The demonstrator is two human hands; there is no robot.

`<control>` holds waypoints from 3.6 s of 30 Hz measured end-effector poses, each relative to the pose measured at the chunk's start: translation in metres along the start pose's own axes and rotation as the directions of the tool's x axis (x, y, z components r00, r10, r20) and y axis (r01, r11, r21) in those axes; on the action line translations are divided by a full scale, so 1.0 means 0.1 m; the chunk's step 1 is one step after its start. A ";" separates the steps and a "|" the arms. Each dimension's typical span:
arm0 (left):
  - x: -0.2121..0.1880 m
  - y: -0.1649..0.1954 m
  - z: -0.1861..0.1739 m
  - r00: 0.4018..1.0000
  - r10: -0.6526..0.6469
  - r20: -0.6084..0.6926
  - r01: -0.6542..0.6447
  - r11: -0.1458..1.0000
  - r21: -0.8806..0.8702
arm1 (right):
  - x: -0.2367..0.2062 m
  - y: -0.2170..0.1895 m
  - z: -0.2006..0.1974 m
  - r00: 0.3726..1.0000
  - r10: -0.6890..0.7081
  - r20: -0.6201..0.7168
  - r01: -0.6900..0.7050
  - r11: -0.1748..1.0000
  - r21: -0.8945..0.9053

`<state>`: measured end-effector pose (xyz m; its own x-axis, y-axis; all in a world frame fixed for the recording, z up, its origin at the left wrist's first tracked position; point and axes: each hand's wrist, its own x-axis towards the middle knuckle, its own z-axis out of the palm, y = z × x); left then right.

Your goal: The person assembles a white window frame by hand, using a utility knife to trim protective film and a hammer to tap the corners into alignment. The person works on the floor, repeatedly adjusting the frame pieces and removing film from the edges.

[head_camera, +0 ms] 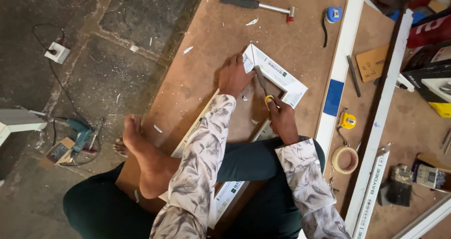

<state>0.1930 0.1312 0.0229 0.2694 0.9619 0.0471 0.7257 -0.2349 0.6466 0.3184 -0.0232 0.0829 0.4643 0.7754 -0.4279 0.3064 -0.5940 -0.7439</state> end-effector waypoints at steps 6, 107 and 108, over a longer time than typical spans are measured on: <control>0.01 -0.04 0.06 1.000 -0.007 0.021 0.007 1.000 0.002 | 0.07 0.15 0.04 0.991 -0.125 -0.039 0.122 0.991 -0.059; -3.46 -0.65 -0.90 0.734 0.610 -0.299 -0.638 0.770 0.006 | -2.87 0.77 -1.03 0.669 -0.735 -0.112 0.721 0.678 -0.143; -3.40 -0.70 -0.91 0.816 0.498 -0.292 -0.546 0.831 -0.107 | -2.86 0.73 -0.93 0.659 -0.751 0.030 0.737 0.637 -0.227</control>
<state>-0.0069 -0.1668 0.0313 0.3965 0.7091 0.5831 0.3886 -0.7051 0.5932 0.2854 -0.3088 0.1988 0.0509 0.9638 0.2616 0.7259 0.1442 -0.6725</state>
